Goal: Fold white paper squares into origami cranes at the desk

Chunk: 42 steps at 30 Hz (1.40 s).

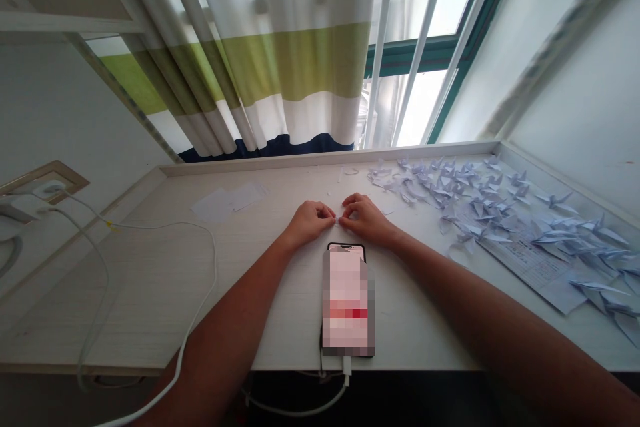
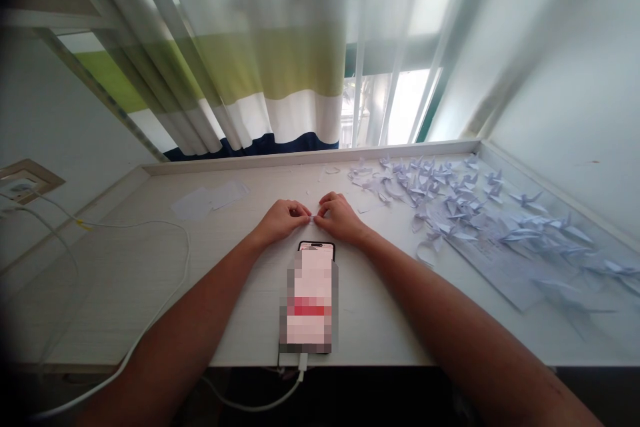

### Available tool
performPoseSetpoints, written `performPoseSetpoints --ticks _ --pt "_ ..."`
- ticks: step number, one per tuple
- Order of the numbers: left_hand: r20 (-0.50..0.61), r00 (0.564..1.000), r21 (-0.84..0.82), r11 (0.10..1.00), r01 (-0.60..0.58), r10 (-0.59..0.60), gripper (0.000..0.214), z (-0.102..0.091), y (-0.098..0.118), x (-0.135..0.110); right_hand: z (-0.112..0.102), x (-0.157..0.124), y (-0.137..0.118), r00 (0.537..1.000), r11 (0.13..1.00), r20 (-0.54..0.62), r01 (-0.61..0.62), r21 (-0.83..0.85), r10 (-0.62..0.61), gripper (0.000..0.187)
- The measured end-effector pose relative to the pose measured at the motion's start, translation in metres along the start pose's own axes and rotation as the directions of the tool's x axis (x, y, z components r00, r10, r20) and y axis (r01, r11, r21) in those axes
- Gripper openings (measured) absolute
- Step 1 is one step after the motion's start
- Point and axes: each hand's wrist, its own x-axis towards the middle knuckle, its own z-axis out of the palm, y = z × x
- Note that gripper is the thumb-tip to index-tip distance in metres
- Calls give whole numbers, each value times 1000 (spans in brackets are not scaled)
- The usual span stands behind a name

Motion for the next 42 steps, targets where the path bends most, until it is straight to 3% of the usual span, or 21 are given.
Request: performPoseSetpoints --ticks 6,11,16,20,27,35,39,42 --pt "-20 999 -46 998 44 -45 9 3 -1 1 0 4 0 996 995 16 -86 53 85 9" --pt "-8 998 -52 997 64 -64 5 -1 3 -4 -2 3 4 998 991 21 -61 120 59 8" --pt "52 998 -4 1000 -18 18 10 -7 8 -7 -4 -1 6 999 995 36 -6 104 3 10" --pt "37 998 59 997 -44 41 14 -4 9 -5 -3 1 6 999 996 36 -24 88 21 10" --pt "-73 991 15 993 117 -116 10 9 5 2 0 9 1 987 987 62 -153 43 150 9" --pt "-89 985 -130 982 133 -146 13 10 -1 2 0 10 -1 976 977 63 -212 32 210 5" --pt "-145 986 -3 996 87 -86 27 8 -3 0 -4 8 1 981 982 68 -184 34 182 34" --pt "-143 989 165 985 57 -33 23 6 -2 -2 -7 6 3 989 992 98 -118 37 114 34"
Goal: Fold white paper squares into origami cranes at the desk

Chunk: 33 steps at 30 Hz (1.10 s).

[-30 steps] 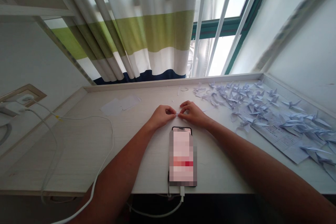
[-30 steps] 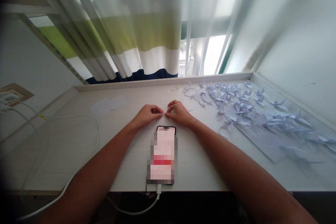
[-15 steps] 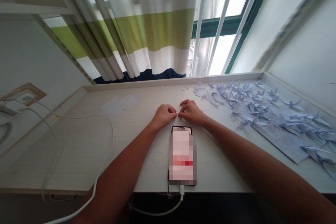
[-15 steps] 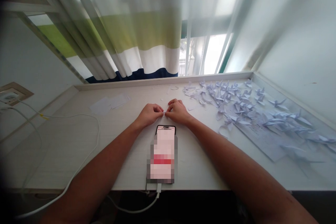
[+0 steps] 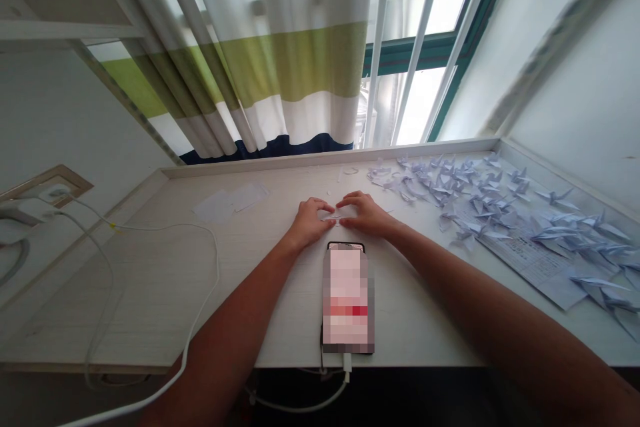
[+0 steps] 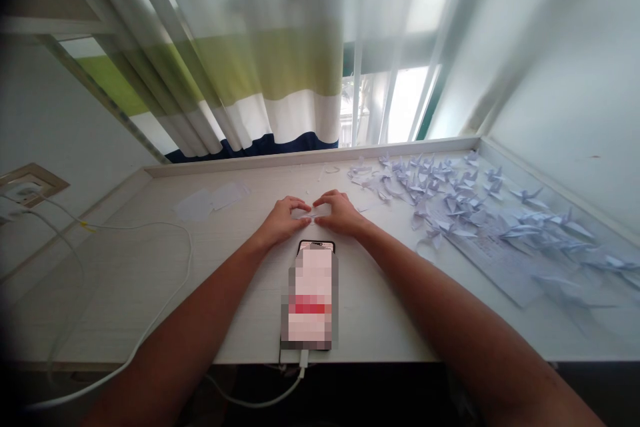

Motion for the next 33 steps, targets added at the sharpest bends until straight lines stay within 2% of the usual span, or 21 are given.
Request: performPoseSetpoints --ticks 6,15,17,19,21,23,28,33 --pt "33 999 113 993 -17 14 20 -2 4 -3 2 -3 5 998 998 5 65 -12 -65 24" --pt "23 998 65 996 -52 51 18 -6 4 -5 2 -7 5 990 990 -30 136 22 -135 23" --pt "58 996 11 998 -62 62 16 -9 5 -5 2 -8 4 991 991 -40 132 32 -131 27" --pt "124 991 -112 993 -45 59 16 -12 5 -5 1 -9 4 993 991 -44 115 74 -112 30" --pt "180 982 -248 969 -5 51 18 -14 5 -4 0 -9 4 995 985 -23 97 140 -95 28" --pt "191 981 -341 940 31 37 25 -15 5 -4 -3 -10 4 996 974 13 84 209 -88 24" --pt "201 980 -433 897 94 -6 41 -14 5 -3 -9 -12 -1 993 946 71 69 317 -96 23" --pt "264 965 -512 847 144 -5 41 -18 7 -4 -9 -12 -2 994 943 34 84 322 -100 31"
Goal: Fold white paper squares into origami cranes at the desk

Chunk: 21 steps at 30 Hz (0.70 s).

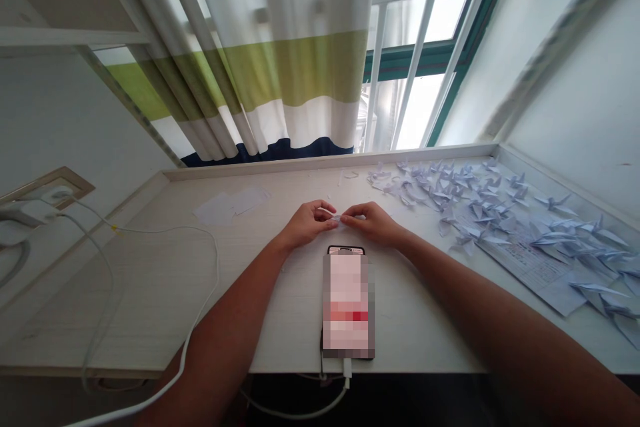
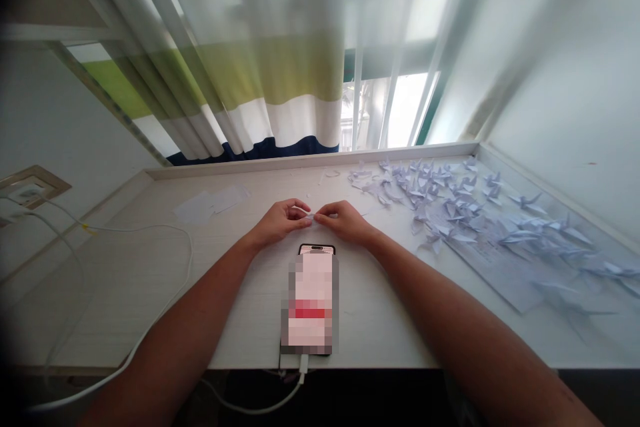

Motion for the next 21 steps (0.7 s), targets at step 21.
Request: performPoseSetpoints --ticks 21 --pt "-51 998 6 1000 29 -29 38 6 0 0 3 0 3 997 999 -76 22 44 -19 29"
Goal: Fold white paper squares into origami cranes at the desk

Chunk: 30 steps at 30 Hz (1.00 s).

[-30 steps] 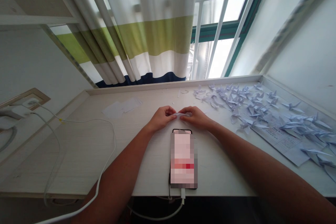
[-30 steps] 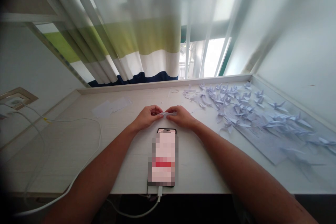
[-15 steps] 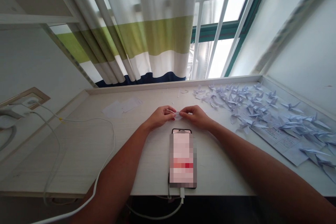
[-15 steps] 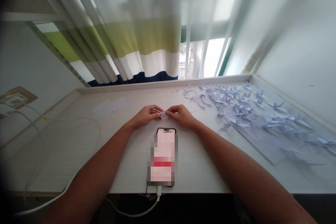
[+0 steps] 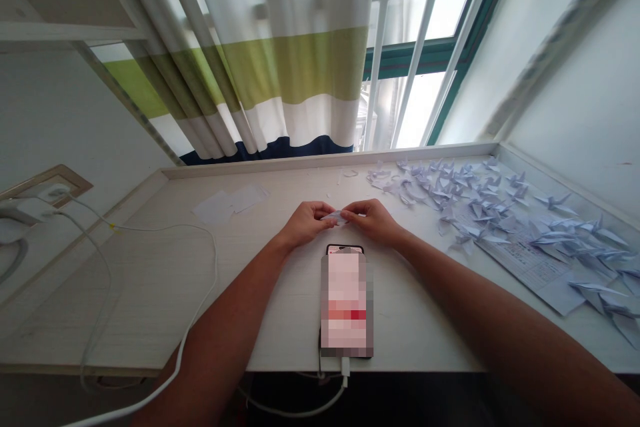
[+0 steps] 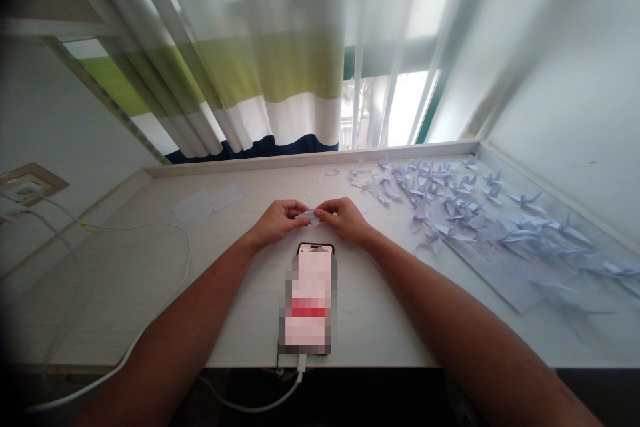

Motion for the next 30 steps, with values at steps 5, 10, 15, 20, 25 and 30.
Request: performPoseSetpoints --ticks 5,10,15,20,25,30 --pt "-70 997 21 999 -38 39 35 3 5 0 -1 0 0 1000 999 -23 -16 43 17 33" --pt "-26 999 70 997 -32 34 31 0 9 -2 -2 0 2 1000 996 11 -4 84 3 32" --pt "61 994 141 986 -94 87 29 -7 12 -3 0 0 4 1000 998 -4 -26 65 27 30" --pt "86 993 107 990 -89 80 30 -8 9 -2 0 -1 3 1000 998 3 -28 60 28 29" --pt "89 994 60 996 -65 59 29 -7 4 -2 1 -1 1 1000 999 -14 -26 26 26 25" --pt "90 992 122 988 -95 84 30 -6 5 -2 1 1 1 1000 1000 -29 -12 -10 12 22"
